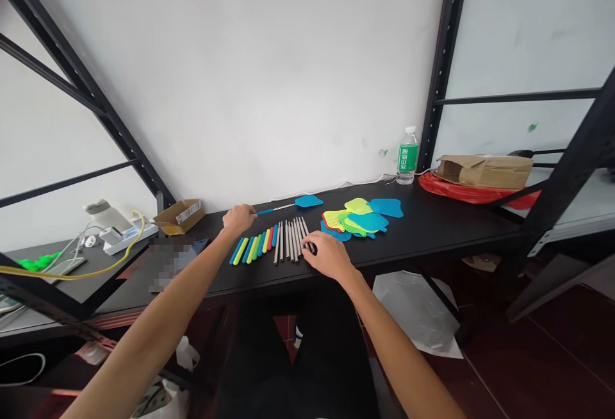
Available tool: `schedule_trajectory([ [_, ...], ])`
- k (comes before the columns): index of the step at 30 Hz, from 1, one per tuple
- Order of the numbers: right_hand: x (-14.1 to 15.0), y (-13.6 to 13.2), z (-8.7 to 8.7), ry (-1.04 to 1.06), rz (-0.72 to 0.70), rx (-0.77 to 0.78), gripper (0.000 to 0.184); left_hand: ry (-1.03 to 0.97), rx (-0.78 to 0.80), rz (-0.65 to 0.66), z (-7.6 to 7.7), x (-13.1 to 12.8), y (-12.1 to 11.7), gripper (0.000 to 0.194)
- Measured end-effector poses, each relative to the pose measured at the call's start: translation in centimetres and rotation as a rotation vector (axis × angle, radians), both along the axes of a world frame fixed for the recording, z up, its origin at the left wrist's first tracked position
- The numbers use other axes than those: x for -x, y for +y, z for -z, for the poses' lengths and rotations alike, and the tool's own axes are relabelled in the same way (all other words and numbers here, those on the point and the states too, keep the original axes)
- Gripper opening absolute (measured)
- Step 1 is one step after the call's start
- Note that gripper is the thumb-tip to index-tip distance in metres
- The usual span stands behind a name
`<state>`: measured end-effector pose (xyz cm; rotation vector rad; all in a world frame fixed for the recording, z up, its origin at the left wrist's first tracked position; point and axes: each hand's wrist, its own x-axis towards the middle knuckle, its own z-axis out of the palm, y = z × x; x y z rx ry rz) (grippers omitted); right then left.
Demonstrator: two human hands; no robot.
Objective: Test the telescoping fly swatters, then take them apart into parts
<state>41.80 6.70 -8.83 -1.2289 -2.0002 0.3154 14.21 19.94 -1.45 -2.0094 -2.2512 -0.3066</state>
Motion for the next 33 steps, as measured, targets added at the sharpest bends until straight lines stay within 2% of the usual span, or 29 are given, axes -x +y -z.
schedule_trajectory([
  [4,-0.1,0.1,0.1,0.022,-0.012,0.003,0.021,-0.027,0.071,-0.022,1.4,-0.1,1.8,0.024],
  [10,-0.1,0.2,0.2,0.027,-0.006,-0.002,0.020,-0.067,0.127,-0.033,3.3,0.2,2.7,0.034],
  [16,-0.1,-0.2,0.0,0.009,-0.014,0.023,0.021,-0.163,0.092,-0.003,3.0,0.7,1.8,0.033],
  [19,-0.1,-0.2,0.2,0.008,-0.020,0.016,0.022,-0.211,0.041,0.056,2.7,1.2,-0.6,0.036],
  [21,0.0,0.0,0.4,0.025,-0.027,0.003,0.023,-0.233,0.000,0.122,3.0,1.5,-3.2,0.041],
  [25,0.0,0.4,0.7,0.094,-0.061,-0.021,0.023,-0.232,-0.100,0.252,4.6,1.4,-9.8,0.049],
  [28,0.0,0.5,1.0,0.113,-0.078,-0.026,0.024,-0.198,-0.231,0.285,5.9,1.4,-13.9,0.060],
  [30,0.0,0.6,1.2,0.110,-0.073,-0.018,0.024,-0.203,-0.270,0.276,6.5,1.6,-15.5,0.063],
  [33,0.0,0.8,1.5,0.117,-0.046,-0.007,0.024,-0.207,-0.242,0.250,7.6,2.4,-16.3,0.067],
])
